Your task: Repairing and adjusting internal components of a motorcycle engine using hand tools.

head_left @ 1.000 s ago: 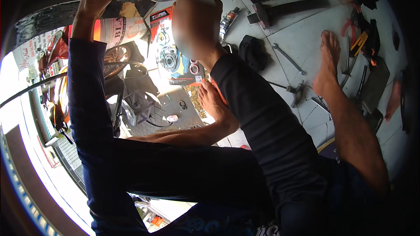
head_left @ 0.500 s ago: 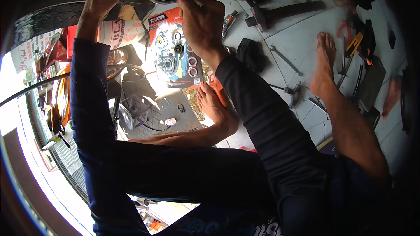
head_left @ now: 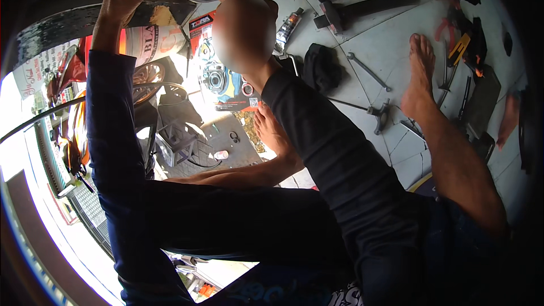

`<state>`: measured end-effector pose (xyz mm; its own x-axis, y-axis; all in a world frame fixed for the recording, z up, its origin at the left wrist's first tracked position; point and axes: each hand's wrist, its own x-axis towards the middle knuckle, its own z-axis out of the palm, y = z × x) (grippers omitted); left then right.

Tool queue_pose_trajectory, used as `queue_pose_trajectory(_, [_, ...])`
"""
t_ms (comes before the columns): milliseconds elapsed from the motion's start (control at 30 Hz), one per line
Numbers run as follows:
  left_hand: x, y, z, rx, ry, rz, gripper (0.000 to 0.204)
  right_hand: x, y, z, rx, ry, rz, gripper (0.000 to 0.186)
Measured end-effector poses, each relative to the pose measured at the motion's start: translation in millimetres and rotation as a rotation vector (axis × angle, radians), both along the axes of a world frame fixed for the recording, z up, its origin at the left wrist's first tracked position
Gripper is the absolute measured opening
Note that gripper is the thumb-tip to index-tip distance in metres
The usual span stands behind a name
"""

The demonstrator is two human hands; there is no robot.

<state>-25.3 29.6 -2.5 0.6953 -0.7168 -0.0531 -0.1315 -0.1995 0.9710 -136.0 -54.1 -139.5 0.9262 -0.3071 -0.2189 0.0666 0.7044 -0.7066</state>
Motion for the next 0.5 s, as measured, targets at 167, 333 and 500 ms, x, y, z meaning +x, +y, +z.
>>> queue_pose_trajectory(167, [-6,2,4,0.387,-0.160,0.324,0.064,-1,-5,8,0.038,0.013,0.021,0.036])
queue_pose_trajectory(333, [-4,9,0,0.324,-0.149,0.300,0.063,-20,-26,14,-0.313,0.036,-0.024,0.035])
queue_pose_trajectory(500, [2,14,-5,0.287,-0.199,0.281,0.059,-37,-43,18,-0.562,0.050,-0.016,0.033])
